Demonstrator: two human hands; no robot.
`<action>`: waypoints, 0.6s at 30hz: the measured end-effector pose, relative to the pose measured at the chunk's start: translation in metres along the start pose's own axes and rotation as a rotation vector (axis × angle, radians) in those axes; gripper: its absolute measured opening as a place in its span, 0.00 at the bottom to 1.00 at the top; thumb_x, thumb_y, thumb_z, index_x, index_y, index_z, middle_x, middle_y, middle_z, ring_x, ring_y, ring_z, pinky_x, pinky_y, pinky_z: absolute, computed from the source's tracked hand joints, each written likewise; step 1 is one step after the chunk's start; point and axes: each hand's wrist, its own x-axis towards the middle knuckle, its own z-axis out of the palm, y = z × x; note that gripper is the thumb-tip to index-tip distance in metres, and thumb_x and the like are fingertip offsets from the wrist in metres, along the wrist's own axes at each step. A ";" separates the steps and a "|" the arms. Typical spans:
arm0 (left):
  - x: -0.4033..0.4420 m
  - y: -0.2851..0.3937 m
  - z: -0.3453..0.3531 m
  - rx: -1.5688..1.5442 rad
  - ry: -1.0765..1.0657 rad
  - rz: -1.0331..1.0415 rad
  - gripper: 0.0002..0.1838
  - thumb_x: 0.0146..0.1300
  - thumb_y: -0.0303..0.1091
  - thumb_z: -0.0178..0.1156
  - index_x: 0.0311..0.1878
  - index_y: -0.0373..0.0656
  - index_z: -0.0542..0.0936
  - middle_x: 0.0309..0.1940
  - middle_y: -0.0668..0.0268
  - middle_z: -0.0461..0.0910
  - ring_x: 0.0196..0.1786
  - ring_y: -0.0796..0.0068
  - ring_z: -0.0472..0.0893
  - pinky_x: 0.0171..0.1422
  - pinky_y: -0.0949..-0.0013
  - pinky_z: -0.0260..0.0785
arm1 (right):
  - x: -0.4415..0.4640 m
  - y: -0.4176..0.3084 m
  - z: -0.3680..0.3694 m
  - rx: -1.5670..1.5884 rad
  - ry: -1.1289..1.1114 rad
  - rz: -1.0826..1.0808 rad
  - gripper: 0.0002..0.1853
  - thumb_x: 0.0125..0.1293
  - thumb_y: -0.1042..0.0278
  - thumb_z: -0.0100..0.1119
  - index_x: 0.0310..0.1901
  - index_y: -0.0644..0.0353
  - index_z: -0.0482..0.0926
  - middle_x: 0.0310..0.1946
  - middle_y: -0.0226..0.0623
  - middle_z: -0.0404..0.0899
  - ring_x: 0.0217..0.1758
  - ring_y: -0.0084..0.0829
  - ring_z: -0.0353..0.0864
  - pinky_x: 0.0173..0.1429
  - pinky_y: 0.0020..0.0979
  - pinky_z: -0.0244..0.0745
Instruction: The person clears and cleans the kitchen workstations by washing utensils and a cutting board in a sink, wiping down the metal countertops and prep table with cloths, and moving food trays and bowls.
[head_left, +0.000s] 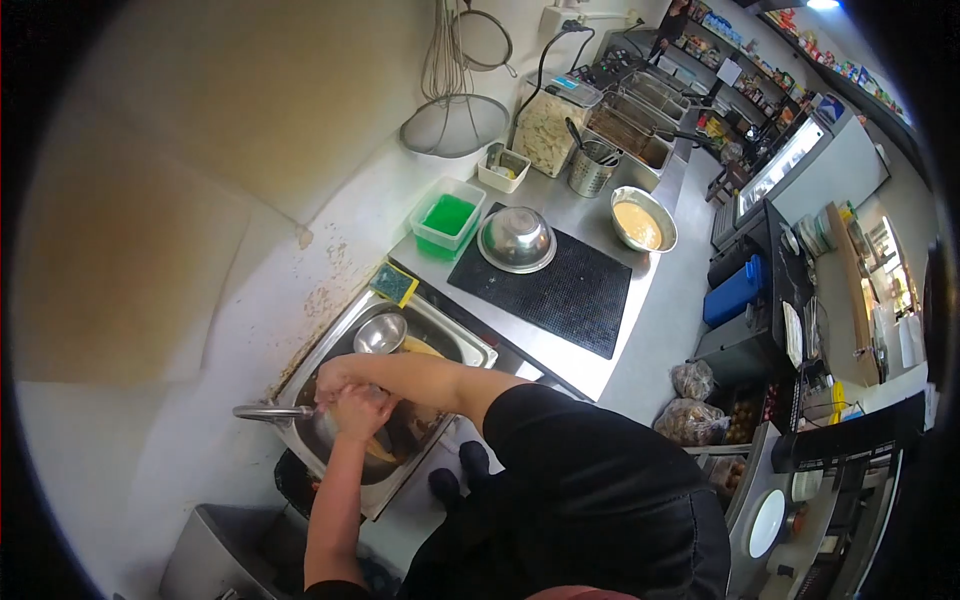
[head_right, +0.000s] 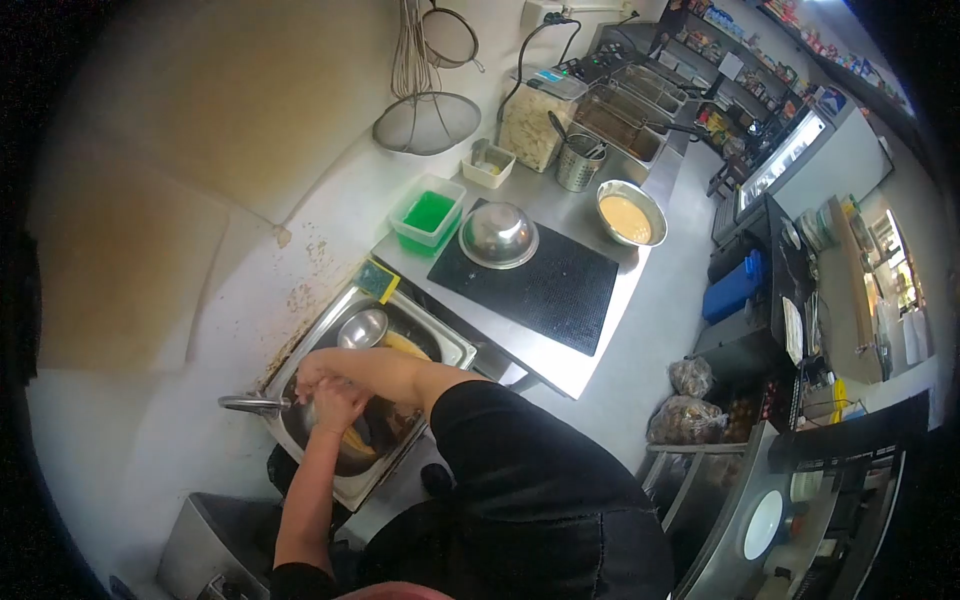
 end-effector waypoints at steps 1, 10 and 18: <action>0.003 0.006 -0.005 0.004 -0.001 0.006 0.13 0.47 0.45 0.66 0.19 0.47 0.78 0.19 0.66 0.75 0.28 0.64 0.76 0.43 0.57 0.66 | -0.001 -0.005 0.000 -0.081 0.002 0.035 0.18 0.56 0.66 0.56 0.47 0.65 0.79 0.47 0.46 0.79 0.42 0.41 0.82 0.46 0.38 0.78; 0.000 0.021 0.008 0.197 -0.009 0.138 0.14 0.53 0.47 0.60 0.26 0.45 0.82 0.27 0.58 0.82 0.34 0.60 0.81 0.39 0.57 0.72 | -0.079 -0.075 0.021 0.275 0.538 0.461 0.15 0.53 0.67 0.55 0.40 0.64 0.82 0.43 0.51 0.80 0.46 0.47 0.81 0.49 0.43 0.76; 0.004 0.043 -0.001 0.303 -0.212 -0.031 0.16 0.56 0.50 0.57 0.30 0.46 0.83 0.27 0.58 0.82 0.32 0.59 0.83 0.39 0.56 0.73 | -0.075 -0.092 0.022 0.132 0.601 0.524 0.13 0.54 0.66 0.55 0.38 0.61 0.84 0.41 0.46 0.82 0.45 0.42 0.83 0.46 0.39 0.78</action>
